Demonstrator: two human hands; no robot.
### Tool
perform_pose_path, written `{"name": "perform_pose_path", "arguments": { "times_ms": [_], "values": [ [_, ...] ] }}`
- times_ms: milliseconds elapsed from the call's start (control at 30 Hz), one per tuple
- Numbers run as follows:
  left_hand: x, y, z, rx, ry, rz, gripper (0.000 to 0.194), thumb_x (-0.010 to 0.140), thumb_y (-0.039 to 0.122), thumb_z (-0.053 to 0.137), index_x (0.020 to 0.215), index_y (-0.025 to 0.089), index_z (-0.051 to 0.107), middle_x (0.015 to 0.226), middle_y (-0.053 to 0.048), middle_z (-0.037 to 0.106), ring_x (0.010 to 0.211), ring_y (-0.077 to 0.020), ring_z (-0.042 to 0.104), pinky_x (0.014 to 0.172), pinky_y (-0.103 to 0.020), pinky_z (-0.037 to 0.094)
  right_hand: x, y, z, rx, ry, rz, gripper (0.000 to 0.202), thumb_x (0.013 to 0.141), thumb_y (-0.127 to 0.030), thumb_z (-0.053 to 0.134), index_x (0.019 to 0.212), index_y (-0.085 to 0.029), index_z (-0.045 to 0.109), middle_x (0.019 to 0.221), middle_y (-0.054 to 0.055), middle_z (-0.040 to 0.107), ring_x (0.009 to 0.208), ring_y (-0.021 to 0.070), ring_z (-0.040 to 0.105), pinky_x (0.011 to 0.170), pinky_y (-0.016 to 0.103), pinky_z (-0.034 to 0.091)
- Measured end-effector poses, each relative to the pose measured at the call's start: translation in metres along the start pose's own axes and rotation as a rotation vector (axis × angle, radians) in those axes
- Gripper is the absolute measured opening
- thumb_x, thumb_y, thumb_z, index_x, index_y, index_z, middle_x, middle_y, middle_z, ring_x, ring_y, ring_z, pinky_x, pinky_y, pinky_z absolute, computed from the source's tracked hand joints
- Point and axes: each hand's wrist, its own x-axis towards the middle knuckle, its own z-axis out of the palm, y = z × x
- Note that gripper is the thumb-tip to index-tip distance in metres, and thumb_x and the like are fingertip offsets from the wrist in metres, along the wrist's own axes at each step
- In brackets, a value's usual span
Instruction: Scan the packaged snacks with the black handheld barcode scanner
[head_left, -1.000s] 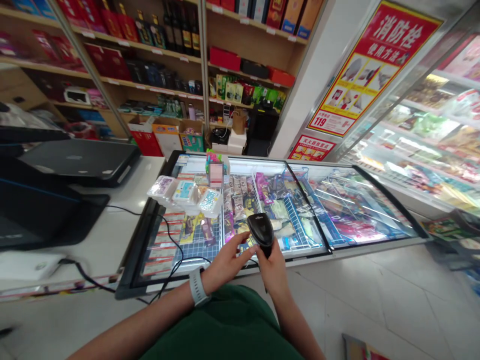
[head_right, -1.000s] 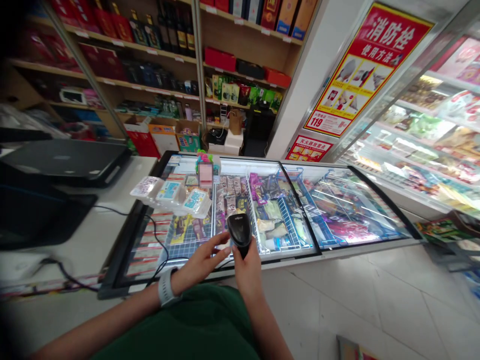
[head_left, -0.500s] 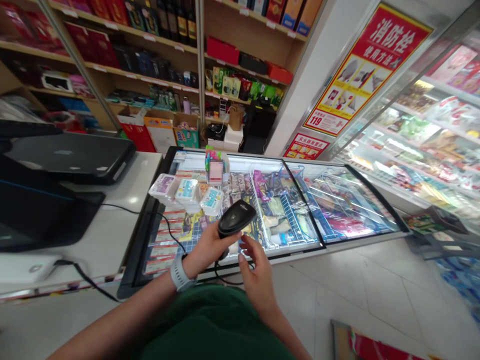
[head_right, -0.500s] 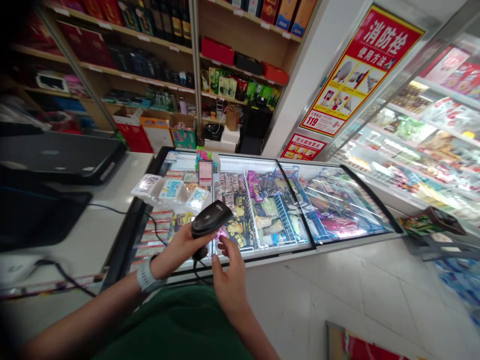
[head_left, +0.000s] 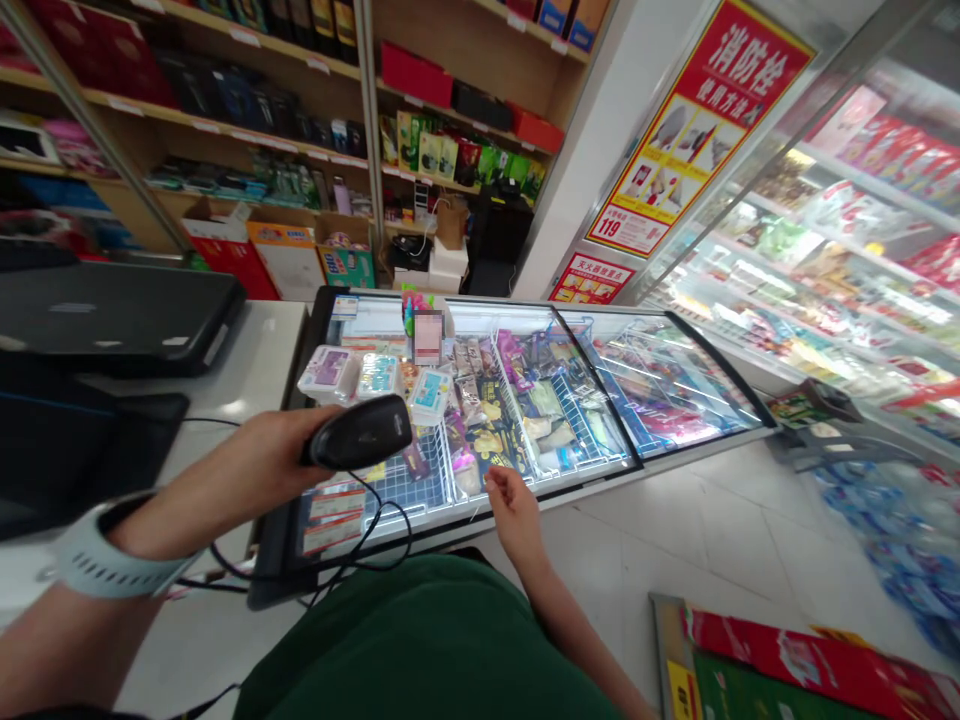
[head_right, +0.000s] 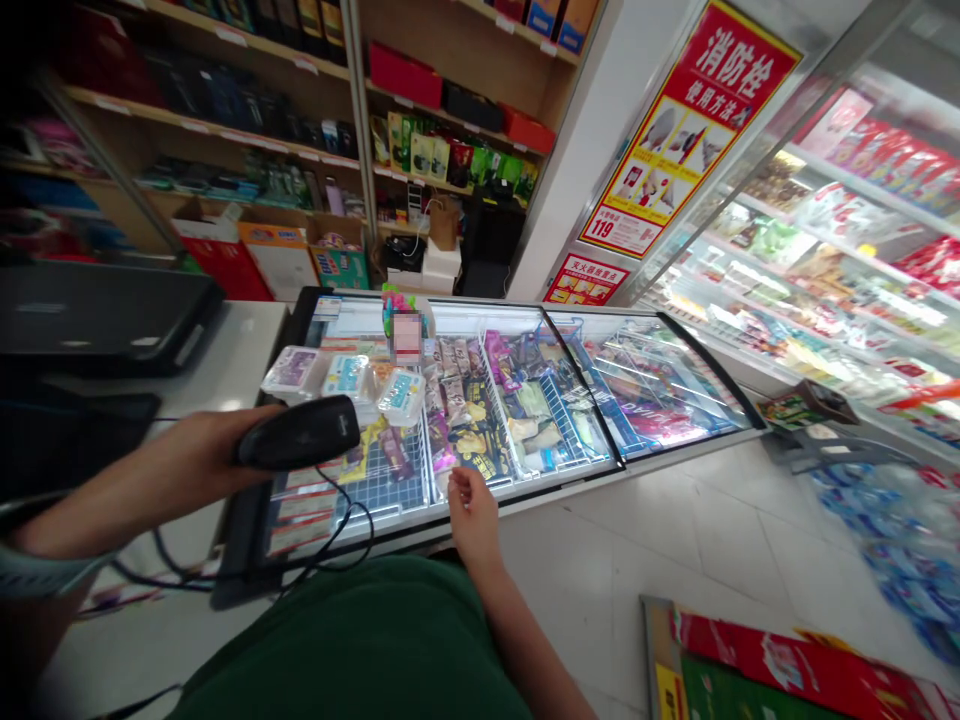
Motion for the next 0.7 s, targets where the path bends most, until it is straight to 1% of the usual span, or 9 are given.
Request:
{"name": "perform_pose_path", "arguments": {
  "times_ms": [33, 67, 233, 300, 367, 467, 533, 633, 700],
  "values": [
    [-0.004, -0.002, 0.008, -0.025, -0.105, 0.038, 0.038, 0.068, 0.032, 0.065, 0.103, 0.017, 0.068, 0.087, 0.000, 0.073, 0.078, -0.0194, 0.066, 0.074, -0.028, 0.050, 0.002, 0.002, 0.005, 0.024, 0.011, 0.014, 0.032, 0.085, -0.042, 0.056, 0.105, -0.017, 0.062, 0.098, 0.008, 0.069, 0.088, 0.0192, 0.066, 0.083, 0.032, 0.052],
    [-0.007, -0.004, 0.019, -0.074, -0.136, 0.046, 0.041, 0.069, 0.030, 0.065, 0.108, 0.016, 0.066, 0.094, -0.002, 0.073, 0.085, -0.0212, 0.067, 0.078, -0.029, 0.050, 0.005, 0.004, 0.010, 0.057, 0.021, 0.034, 0.033, 0.083, -0.043, 0.057, 0.103, -0.017, 0.062, 0.095, 0.007, 0.070, 0.085, 0.0190, 0.067, 0.080, 0.032, 0.052],
    [-0.020, -0.019, 0.078, -0.391, -0.166, -0.008, 0.037, 0.074, 0.033, 0.062, 0.107, 0.016, 0.066, 0.100, -0.005, 0.073, 0.091, -0.0241, 0.068, 0.081, -0.030, 0.052, 0.020, 0.008, 0.027, 0.180, 0.072, 0.137, 0.033, 0.078, -0.044, 0.061, 0.096, -0.017, 0.063, 0.085, 0.005, 0.070, 0.074, 0.0175, 0.067, 0.069, 0.029, 0.053],
    [-0.026, -0.027, 0.091, -0.414, -0.146, -0.014, 0.038, 0.074, 0.031, 0.062, 0.109, 0.018, 0.065, 0.105, -0.004, 0.073, 0.097, -0.0250, 0.067, 0.083, -0.029, 0.052, 0.028, 0.007, 0.032, 0.194, 0.075, 0.182, 0.034, 0.075, -0.046, 0.063, 0.093, -0.016, 0.064, 0.082, 0.005, 0.070, 0.069, 0.0165, 0.067, 0.065, 0.027, 0.052],
    [-0.032, -0.035, 0.097, -0.392, -0.133, -0.019, 0.042, 0.073, 0.032, 0.062, 0.113, 0.020, 0.065, 0.108, -0.004, 0.072, 0.101, -0.0260, 0.066, 0.085, -0.029, 0.051, 0.038, 0.005, 0.039, 0.215, 0.053, 0.225, 0.036, 0.074, -0.047, 0.063, 0.091, -0.016, 0.064, 0.080, 0.005, 0.070, 0.067, 0.0155, 0.066, 0.060, 0.025, 0.050],
    [-0.034, -0.044, 0.093, -0.354, -0.115, -0.023, 0.044, 0.073, 0.037, 0.063, 0.114, 0.021, 0.065, 0.108, -0.004, 0.072, 0.101, -0.0267, 0.067, 0.086, -0.031, 0.051, 0.057, 0.000, 0.053, 0.259, 0.000, 0.268, 0.037, 0.074, -0.049, 0.063, 0.090, -0.016, 0.063, 0.080, 0.005, 0.070, 0.065, 0.0137, 0.066, 0.057, 0.022, 0.047],
    [-0.028, -0.046, 0.081, -0.345, -0.084, -0.028, 0.047, 0.073, 0.042, 0.065, 0.113, 0.019, 0.065, 0.107, -0.005, 0.073, 0.099, -0.0269, 0.067, 0.086, -0.032, 0.052, 0.070, -0.006, 0.063, 0.270, -0.028, 0.287, 0.036, 0.074, -0.048, 0.064, 0.090, -0.016, 0.062, 0.079, 0.004, 0.069, 0.063, 0.0125, 0.065, 0.055, 0.021, 0.046],
    [-0.012, -0.058, 0.044, -0.321, 0.036, -0.048, 0.057, 0.071, 0.050, 0.066, 0.117, 0.016, 0.062, 0.105, -0.004, 0.073, 0.095, -0.0254, 0.068, 0.086, -0.034, 0.053, 0.085, -0.018, 0.072, 0.243, -0.074, 0.302, 0.032, 0.078, -0.046, 0.063, 0.088, -0.015, 0.061, 0.078, 0.004, 0.068, 0.061, 0.0109, 0.063, 0.054, 0.020, 0.045],
    [-0.013, -0.082, 0.006, -0.238, 0.123, -0.032, 0.061, 0.066, 0.056, 0.069, 0.112, 0.015, 0.065, 0.100, -0.002, 0.074, 0.090, -0.0246, 0.068, 0.082, -0.035, 0.053, 0.087, -0.027, 0.074, 0.186, -0.179, 0.308, 0.031, 0.081, -0.044, 0.061, 0.093, -0.015, 0.061, 0.083, 0.005, 0.069, 0.062, 0.0109, 0.063, 0.054, 0.020, 0.045]
  ]
}}
